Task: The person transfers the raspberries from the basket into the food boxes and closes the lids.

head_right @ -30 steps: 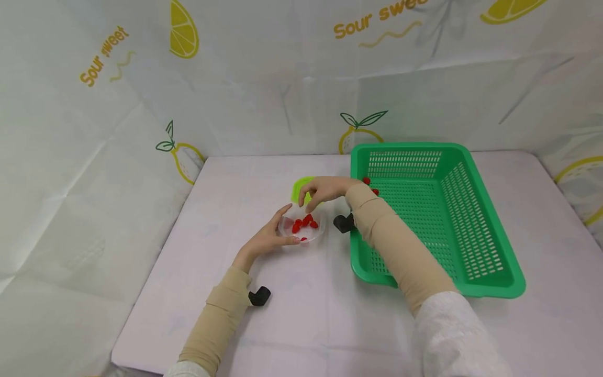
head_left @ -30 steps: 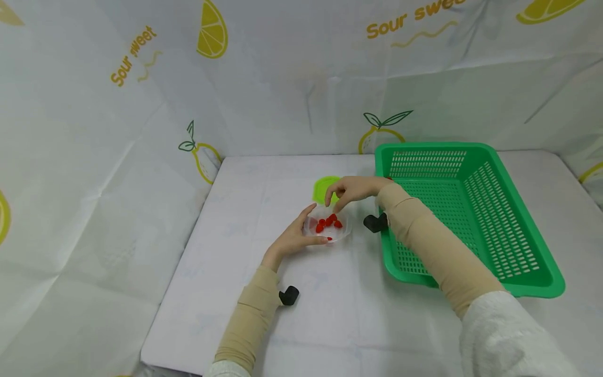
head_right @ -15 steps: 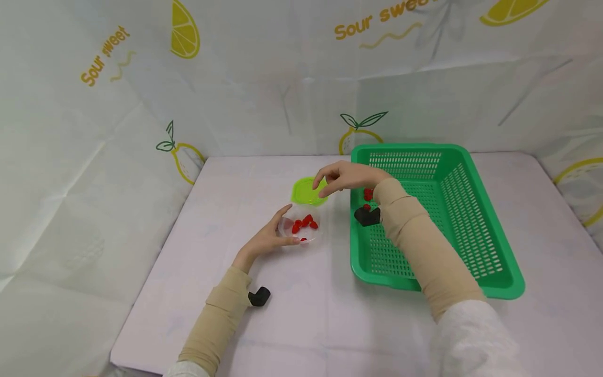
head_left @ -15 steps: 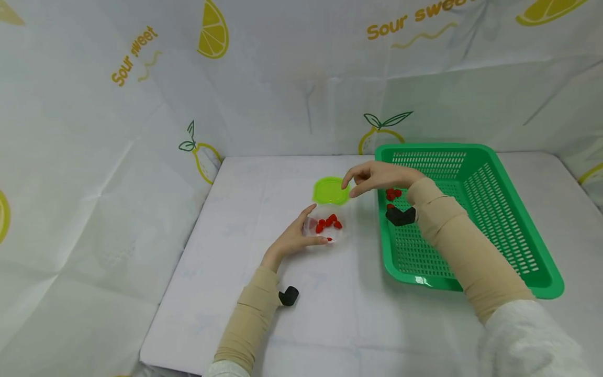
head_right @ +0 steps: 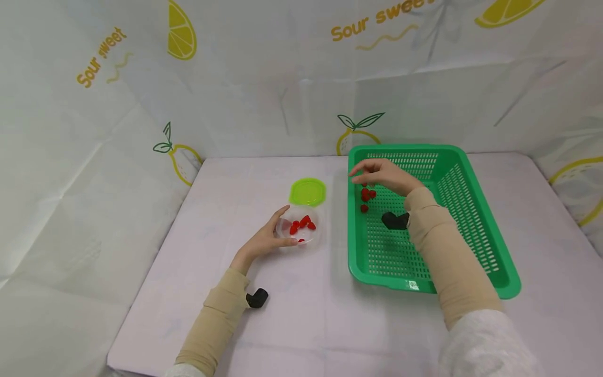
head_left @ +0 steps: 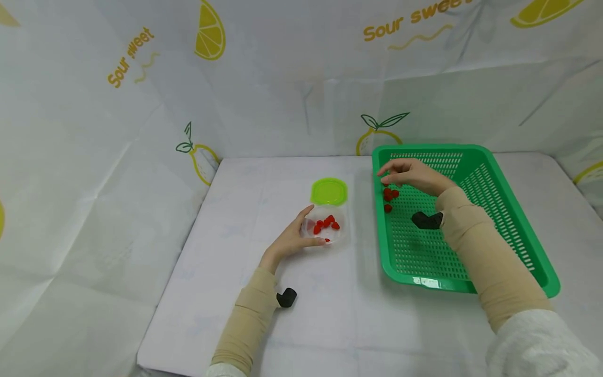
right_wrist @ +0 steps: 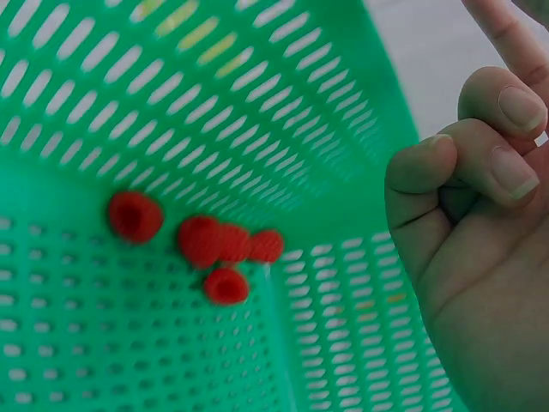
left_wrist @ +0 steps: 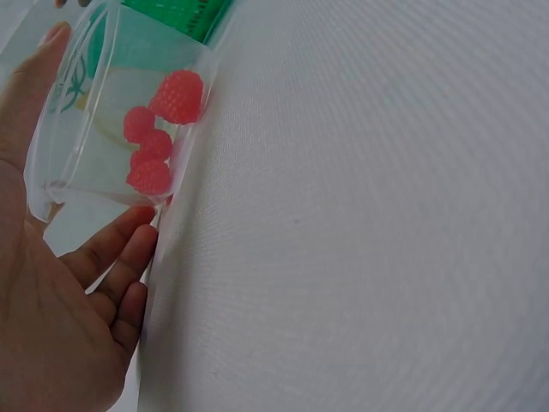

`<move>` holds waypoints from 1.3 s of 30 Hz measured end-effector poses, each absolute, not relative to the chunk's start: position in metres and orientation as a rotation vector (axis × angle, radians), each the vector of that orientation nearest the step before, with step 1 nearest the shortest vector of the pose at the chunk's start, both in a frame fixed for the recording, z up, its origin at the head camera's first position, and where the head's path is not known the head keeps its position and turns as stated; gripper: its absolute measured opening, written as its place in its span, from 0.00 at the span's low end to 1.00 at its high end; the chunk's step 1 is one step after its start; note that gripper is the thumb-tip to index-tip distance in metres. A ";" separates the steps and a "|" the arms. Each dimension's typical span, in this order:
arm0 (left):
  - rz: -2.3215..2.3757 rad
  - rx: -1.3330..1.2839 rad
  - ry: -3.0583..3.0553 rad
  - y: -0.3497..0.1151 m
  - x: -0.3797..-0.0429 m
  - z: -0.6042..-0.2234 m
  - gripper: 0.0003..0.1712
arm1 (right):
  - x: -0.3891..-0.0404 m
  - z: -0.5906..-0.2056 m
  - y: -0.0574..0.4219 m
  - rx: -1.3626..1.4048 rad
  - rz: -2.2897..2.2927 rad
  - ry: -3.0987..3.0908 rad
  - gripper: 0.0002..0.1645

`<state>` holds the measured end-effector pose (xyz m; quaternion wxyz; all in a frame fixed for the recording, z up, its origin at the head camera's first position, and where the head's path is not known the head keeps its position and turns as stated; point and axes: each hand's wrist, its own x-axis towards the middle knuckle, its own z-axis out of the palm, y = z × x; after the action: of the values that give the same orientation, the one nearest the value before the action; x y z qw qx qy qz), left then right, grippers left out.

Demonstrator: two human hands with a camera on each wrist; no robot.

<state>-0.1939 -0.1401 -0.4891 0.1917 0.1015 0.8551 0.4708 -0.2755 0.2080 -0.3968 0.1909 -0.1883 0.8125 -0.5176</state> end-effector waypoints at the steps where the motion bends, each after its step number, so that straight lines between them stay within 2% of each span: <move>1: 1.327 0.287 2.400 -0.140 -0.194 -0.489 0.56 | -0.275 -0.400 0.211 -0.510 -1.451 2.290 0.19; 7: 1.322 0.285 2.400 -0.141 -0.191 -0.491 0.56 | -0.270 -0.421 0.224 -0.381 -1.421 2.300 0.22; 15: 1.317 0.279 2.391 -0.143 -0.184 -0.496 0.56 | -0.268 -0.446 0.229 -0.384 -1.155 2.310 0.26; 26: 1.328 0.286 2.400 -0.142 -0.187 -0.495 0.56 | -0.274 -0.459 0.222 -0.485 -0.925 2.347 0.24; 39: 1.341 0.316 2.408 -0.140 -0.191 -0.489 0.55 | -0.278 -0.453 0.218 -0.541 -0.810 2.445 0.17</move>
<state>-0.1905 -0.1401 -0.4894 0.1824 0.1119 0.8534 0.4753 -0.2780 0.2182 -0.4534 0.2520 -0.1988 0.8990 -0.2979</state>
